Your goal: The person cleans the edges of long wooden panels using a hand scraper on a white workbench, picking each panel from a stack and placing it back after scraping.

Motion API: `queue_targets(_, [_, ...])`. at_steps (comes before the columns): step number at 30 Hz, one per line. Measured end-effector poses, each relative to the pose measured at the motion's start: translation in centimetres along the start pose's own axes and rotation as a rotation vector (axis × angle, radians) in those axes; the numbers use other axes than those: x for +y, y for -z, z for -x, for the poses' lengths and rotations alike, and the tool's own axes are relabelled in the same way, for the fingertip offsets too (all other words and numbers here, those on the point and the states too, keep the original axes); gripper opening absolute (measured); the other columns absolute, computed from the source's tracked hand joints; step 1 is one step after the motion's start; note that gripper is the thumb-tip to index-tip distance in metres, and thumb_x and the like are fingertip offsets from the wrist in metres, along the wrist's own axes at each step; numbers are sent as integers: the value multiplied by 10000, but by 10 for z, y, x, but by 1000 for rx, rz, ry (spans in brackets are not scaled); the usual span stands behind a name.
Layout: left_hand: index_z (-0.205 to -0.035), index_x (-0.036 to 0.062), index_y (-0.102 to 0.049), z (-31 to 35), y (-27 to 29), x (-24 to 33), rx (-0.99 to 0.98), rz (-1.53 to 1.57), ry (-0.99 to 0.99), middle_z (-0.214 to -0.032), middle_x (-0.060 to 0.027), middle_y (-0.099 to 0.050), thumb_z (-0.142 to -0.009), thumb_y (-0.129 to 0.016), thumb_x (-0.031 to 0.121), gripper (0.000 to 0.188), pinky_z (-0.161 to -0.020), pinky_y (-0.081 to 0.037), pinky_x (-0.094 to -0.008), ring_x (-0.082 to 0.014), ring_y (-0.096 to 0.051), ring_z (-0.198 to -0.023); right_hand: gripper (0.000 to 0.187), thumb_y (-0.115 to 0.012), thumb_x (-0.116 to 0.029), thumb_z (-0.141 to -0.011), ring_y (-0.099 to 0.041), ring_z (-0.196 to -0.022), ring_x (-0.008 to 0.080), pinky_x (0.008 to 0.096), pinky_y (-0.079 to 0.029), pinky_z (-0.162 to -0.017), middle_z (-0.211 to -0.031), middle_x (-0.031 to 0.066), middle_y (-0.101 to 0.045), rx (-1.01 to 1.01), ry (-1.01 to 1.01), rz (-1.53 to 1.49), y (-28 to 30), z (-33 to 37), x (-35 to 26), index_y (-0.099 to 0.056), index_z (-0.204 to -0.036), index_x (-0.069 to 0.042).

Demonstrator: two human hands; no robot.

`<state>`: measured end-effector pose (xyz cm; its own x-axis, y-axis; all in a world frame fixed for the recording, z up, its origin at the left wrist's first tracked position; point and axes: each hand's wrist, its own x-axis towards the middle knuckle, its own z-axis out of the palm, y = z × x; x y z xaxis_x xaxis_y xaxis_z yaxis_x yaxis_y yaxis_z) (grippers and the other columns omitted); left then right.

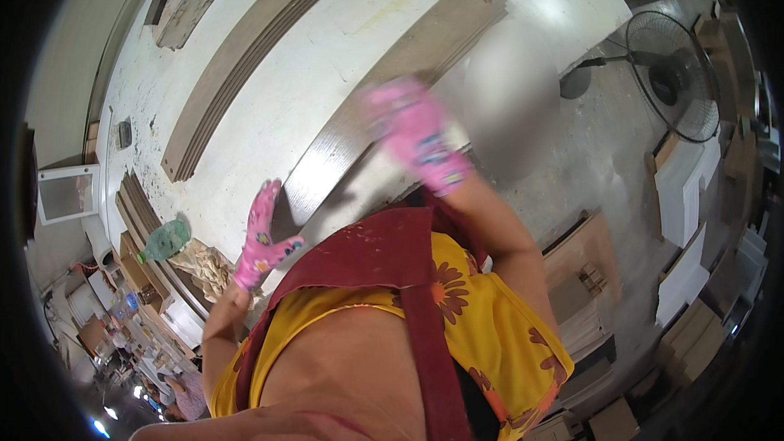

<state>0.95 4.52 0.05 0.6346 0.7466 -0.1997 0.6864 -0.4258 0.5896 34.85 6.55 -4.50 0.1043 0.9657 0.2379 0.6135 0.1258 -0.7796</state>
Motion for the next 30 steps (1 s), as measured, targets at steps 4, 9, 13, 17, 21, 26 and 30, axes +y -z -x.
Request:
queue_targets(4, [-1386, 36, -280, 28, -29, -8, 210, -193, -14, -1403, -152, -358, -610, -781, 302, 961, -1093, -186, -467, -291, -334, -1301, 277, -510, -173, -771, -574, -860, 197, 310, -502, -698, -863, 68, -537, -462, 550, 412, -68, 3, -68, -512, -1027, -68])
queue_targets(9, [-1354, 33, -328, 36, -41, -4, 284, -237, 103, -1373, -143, -404, -550, -777, 147, 928, -1070, -242, -464, -292, -385, -1257, 237, -517, -153, -806, -577, -883, 183, 306, -492, -758, -998, 57, -609, -299, 225, 832, 0, -70, 31, -587, -1025, -96])
queue_targets(13, [-1355, 40, -331, 29, -36, -4, 278, -236, 76, -1370, -132, -413, -543, -778, 127, 931, -1065, -253, -459, -285, -403, -1243, 184, -530, -189, -818, -588, -837, 278, 352, -485, -729, -917, 91, -620, 193, -160, 741, 141, -135, 178, -629, -950, -108])
queue_targets(17, [-1354, 43, -331, 32, -38, -3, 311, -215, 55, -1380, -124, -405, -552, -774, 118, 920, -1058, -261, -454, -272, -384, -1265, 200, -557, -239, -860, -613, -817, 268, 346, -490, -723, -933, 111, -620, 405, -220, 487, 146, -136, 177, -655, -990, -123])
queue_targets(21, [-1347, 42, -344, 30, -37, -2, 318, -200, 58, -1379, -121, -405, -557, -775, 104, 902, -1060, -259, -446, -269, -381, -1265, 170, -540, -244, -873, -599, -819, 267, 357, -488, -705, -896, 114, -603, 375, 2, 769, 110, -115, 139, -647, -957, -142])
queue_targets(26, [-1379, 44, -294, 32, -32, -1, 310, -197, 77, -1381, -117, -397, -599, -761, 172, 919, -1068, -256, -427, -280, -397, -1240, 182, -468, -235, -899, -523, -720, 234, 338, -455, -687, -781, 83, -521, -13, -38, 240, 11, -65, 114, -549, -821, -93])
queue_targets(30, [-1406, 38, -248, 39, -34, -6, 431, 106, 38, -1390, -168, -372, -728, -701, 322, 863, -1081, -234, -426, -309, -359, -1282, 75, -509, -215, -845, -543, -649, 187, 358, -482, -596, -724, 34, -503, -214, 454, 616, -108, 32, -53, -544, -868, -153])
